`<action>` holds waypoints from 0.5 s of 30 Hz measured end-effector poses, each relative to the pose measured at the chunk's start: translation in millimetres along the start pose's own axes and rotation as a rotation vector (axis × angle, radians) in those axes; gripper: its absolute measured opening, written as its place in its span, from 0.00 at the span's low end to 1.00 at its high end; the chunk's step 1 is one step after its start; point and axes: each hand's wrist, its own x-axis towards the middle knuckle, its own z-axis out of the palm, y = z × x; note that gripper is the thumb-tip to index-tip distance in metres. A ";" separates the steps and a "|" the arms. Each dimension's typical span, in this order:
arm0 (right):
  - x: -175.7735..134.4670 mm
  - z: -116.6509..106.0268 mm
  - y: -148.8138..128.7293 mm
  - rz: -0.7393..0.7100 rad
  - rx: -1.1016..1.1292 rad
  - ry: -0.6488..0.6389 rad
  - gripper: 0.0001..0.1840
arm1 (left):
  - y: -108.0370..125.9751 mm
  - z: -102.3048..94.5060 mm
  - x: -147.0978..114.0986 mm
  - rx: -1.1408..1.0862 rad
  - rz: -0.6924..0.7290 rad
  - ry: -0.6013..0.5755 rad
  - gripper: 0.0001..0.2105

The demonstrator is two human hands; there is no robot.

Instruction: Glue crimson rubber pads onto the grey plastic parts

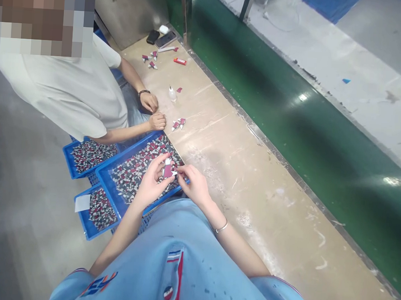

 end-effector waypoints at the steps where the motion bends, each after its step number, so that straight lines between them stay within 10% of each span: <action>1: -2.3 0.5 7.6 0.043 0.006 -0.015 0.10 | -5.7 -4.4 3.7 0.042 -0.014 0.024 0.33; 15: -62.3 29.8 156.5 0.781 0.195 -0.145 0.15 | -156.2 -86.3 21.2 0.454 -0.441 0.413 0.25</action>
